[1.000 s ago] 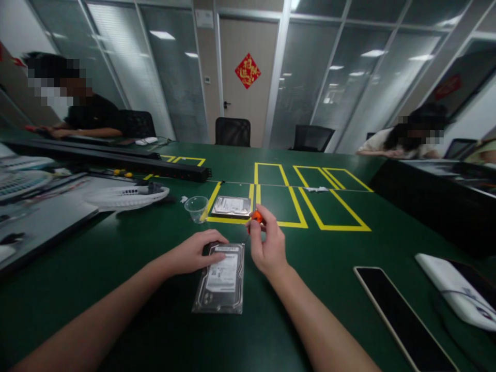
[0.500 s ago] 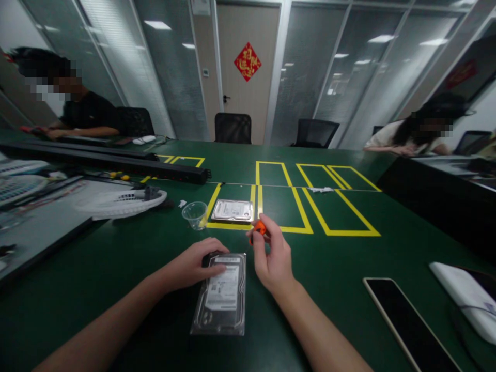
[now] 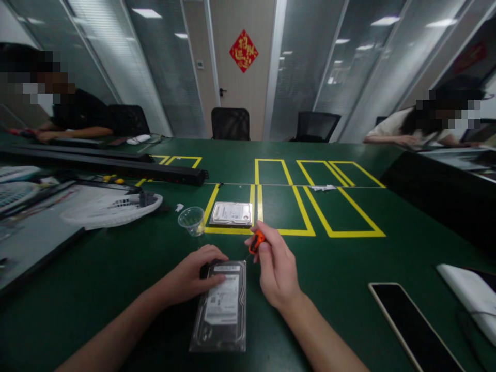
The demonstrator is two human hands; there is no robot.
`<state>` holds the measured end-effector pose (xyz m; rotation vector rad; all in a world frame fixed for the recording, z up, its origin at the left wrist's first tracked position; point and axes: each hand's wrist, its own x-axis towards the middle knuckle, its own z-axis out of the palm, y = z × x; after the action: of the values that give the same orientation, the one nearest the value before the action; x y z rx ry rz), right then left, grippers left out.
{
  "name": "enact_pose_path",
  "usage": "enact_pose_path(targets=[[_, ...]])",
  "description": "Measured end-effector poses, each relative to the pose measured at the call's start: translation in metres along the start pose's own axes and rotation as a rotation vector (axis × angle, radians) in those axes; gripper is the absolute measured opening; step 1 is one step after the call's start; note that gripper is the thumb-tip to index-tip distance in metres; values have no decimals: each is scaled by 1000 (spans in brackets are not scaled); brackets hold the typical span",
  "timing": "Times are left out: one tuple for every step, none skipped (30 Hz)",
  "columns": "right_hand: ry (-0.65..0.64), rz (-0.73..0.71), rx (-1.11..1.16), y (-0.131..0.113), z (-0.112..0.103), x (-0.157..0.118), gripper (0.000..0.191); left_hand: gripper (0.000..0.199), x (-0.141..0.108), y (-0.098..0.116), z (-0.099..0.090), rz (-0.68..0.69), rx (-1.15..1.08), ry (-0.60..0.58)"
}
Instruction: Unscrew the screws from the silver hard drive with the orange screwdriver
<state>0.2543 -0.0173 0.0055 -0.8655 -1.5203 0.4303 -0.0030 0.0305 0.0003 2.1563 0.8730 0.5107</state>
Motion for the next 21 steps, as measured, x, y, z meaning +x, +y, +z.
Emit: enact_pose_path(targets=[[3,-9,-11,-1,-1,0,51,25,0,0,0,-4,-2,-3],[8,-19,-25,-1,-1,0,51,25,0,0,0,-9,-4,-6],[12,-30,-38,-1,-1,0,52,25,0,-1,0,-13,-5,-8],[13,-42,-51,-2,-1,1,53,25,0,-1,0,-18,-7,-9],[12,-53,-61,-2,-1,0,54,25,0,-1,0,-20,-10,-8],[12,-62,-66,-2,-1,0,54,25,-1,-1,0,-19,-14,-5],[10,-70,-69,-2,-1,0,55,25,-1,-1,0,-16,-18,-2],[5,-77,-73,-2,0,-1,56,26,-1,-1,0,-12,-21,0],[1,-82,-77,-2,0,-1,56,26,-1,-1,0,-8,-25,0],[0,-88,-82,-2,0,-2,57,26,-1,-1,0,-5,-27,0],[-1,-93,-87,-2,0,-2,57,27,-1,-2,0,-4,-29,1],[-2,-98,-93,-1,-1,-2,57,27,-1,-2,0,-4,-30,3],[0,-103,-96,-1,-1,-3,57,27,-1,-2,0,-8,-30,5],[2,-108,-99,-1,-1,-3,57,27,-1,-2,0,-12,-29,5],[3,-110,-99,0,0,-3,57,26,-1,-2,0,-14,-26,6],[8,-110,-96,0,0,-3,56,25,-1,-1,0,-12,-23,6],[12,-103,-95,1,1,-3,55,25,-1,-1,0,-9,-18,1],[17,-92,-95,1,1,-3,54,25,-1,-1,0,0,-13,4],[20,-82,-93,2,2,-3,53,25,-1,0,0,7,-8,3],[21,-73,-89,2,2,-3,52,25,-1,0,0,17,-2,2],[20,-66,-83,2,3,-2,51,25,-1,0,0,26,5,5]])
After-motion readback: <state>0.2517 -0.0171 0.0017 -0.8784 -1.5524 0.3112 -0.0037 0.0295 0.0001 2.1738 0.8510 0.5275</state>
